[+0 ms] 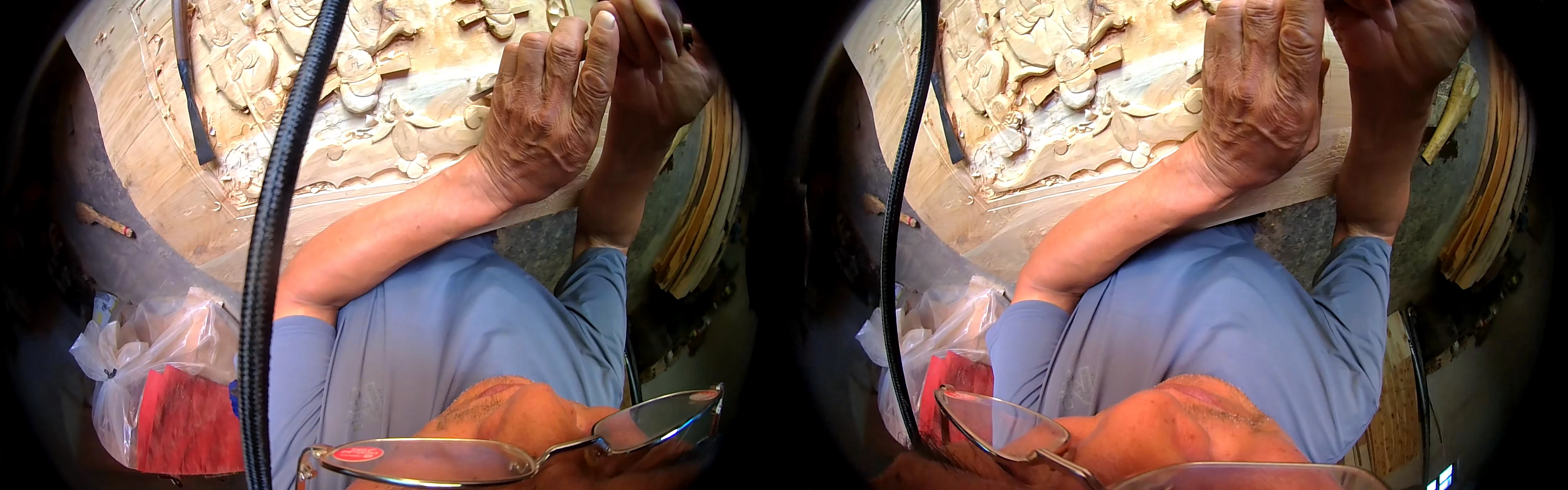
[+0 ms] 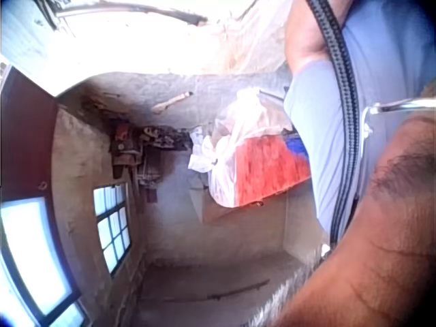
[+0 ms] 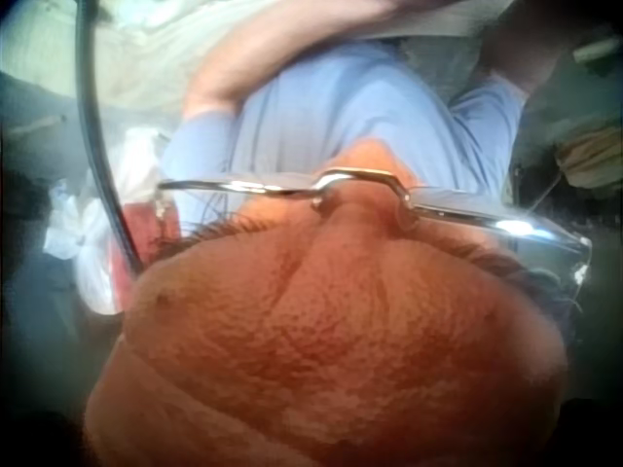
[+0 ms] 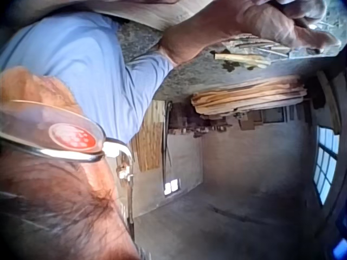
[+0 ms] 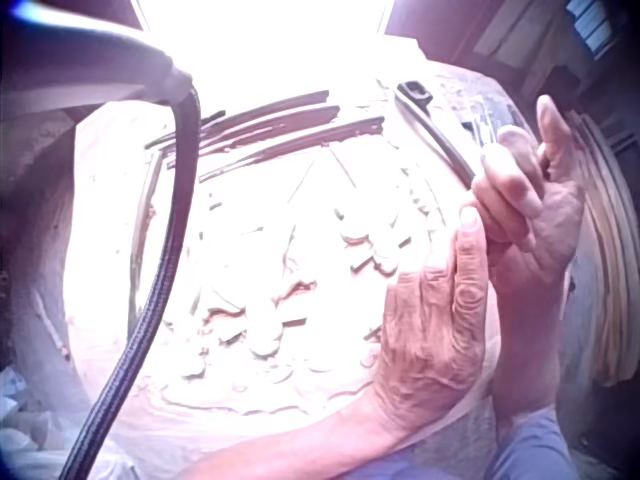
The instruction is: The person carves a wooden relief board using a chisel and a mallet. They use various handheld chisels to shape figures and patterns, clearing away small wood shavings while working on the intricate details.
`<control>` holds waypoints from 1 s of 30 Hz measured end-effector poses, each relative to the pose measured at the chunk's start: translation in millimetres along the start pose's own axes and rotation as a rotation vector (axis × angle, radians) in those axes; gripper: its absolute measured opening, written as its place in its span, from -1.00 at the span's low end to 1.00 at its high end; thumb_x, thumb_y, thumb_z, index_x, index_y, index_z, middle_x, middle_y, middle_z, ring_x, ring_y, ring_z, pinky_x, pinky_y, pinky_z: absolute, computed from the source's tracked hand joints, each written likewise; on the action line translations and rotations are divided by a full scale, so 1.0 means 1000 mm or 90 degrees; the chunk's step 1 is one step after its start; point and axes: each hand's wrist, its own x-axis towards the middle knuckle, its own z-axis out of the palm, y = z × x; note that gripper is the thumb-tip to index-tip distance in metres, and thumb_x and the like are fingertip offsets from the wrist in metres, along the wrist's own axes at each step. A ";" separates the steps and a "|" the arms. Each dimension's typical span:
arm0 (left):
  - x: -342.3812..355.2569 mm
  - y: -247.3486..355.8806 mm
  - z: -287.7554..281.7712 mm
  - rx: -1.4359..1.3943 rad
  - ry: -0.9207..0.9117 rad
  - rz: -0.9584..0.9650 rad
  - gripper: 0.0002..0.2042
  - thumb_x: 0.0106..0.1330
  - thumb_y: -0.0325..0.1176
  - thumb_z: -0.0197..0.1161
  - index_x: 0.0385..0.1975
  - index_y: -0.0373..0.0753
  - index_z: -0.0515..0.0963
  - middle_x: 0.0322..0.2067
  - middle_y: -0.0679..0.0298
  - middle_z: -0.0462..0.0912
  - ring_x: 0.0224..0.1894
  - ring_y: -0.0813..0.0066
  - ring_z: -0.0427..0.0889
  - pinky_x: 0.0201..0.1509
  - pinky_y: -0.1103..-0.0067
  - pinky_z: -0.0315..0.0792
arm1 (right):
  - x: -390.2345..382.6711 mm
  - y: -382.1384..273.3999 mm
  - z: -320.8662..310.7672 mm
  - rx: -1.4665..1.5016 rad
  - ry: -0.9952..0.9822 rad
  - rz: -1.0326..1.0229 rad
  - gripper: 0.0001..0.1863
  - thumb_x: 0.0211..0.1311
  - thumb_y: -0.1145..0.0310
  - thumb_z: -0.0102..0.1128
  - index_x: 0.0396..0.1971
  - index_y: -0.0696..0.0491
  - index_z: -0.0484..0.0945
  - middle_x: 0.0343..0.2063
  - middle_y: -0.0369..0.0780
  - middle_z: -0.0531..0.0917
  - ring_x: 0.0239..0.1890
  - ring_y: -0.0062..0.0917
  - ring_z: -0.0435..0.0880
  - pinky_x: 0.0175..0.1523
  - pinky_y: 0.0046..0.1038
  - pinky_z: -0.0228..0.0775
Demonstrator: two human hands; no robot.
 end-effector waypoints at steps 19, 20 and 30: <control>-0.002 -0.001 -0.002 0.021 -0.050 -0.033 -0.33 0.34 -0.45 0.19 0.48 -0.56 0.32 0.13 -0.24 0.54 0.00 -0.04 0.60 0.05 0.17 0.53 | -0.004 0.012 -0.017 -0.005 -0.004 -0.032 -0.38 0.80 0.01 -0.13 -0.63 -0.09 0.24 -0.72 -0.27 0.39 -0.80 -0.59 0.15 -0.70 -0.53 -0.02; -0.002 -0.001 -0.002 0.024 -0.053 -0.034 -0.33 0.34 -0.45 0.19 0.48 -0.56 0.32 0.13 -0.24 0.54 0.00 -0.04 0.60 0.06 0.16 0.53 | -0.005 0.011 -0.018 -0.011 0.003 -0.034 -0.39 0.80 0.02 -0.13 -0.63 -0.09 0.24 -0.72 -0.28 0.38 -0.80 -0.59 0.16 -0.69 -0.53 -0.01; -0.001 0.000 -0.001 0.023 -0.047 -0.029 -0.33 0.34 -0.45 0.19 0.47 -0.56 0.32 0.14 -0.25 0.53 0.00 -0.05 0.60 0.06 0.14 0.52 | -0.003 0.022 -0.039 0.047 -0.023 -0.040 -0.44 0.80 0.10 -0.14 -0.60 -0.10 0.25 -0.71 -0.31 0.34 -0.78 -0.61 0.17 -0.69 -0.53 -0.01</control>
